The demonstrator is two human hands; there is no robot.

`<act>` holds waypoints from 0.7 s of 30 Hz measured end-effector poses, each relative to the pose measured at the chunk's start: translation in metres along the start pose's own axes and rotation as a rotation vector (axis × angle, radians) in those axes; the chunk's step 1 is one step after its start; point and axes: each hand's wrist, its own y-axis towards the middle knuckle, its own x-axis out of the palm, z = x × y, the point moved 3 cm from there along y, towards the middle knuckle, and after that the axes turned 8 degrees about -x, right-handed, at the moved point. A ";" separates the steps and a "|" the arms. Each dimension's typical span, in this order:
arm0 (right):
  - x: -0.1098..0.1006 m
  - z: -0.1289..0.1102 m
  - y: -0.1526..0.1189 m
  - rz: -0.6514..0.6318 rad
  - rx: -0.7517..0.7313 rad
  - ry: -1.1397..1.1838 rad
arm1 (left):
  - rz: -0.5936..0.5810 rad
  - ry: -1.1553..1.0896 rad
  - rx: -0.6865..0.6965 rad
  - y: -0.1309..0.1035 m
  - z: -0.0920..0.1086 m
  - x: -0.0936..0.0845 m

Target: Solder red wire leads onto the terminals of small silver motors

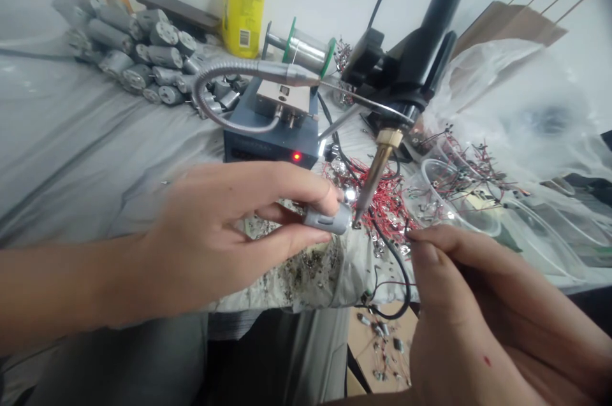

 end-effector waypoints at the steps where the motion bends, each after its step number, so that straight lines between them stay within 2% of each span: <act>1: 0.001 -0.002 0.001 -0.019 -0.018 0.013 | 0.003 0.000 0.002 0.000 0.000 0.000; 9: 0.004 -0.016 0.008 -0.162 -0.067 0.030 | 0.023 0.018 0.008 0.002 0.003 -0.001; 14: -0.001 -0.014 0.010 -0.294 -0.090 0.029 | 0.031 0.045 -0.053 0.003 0.010 -0.003; 21: -0.005 -0.012 0.011 -0.364 -0.080 0.043 | 0.017 0.050 -0.026 0.001 0.008 -0.003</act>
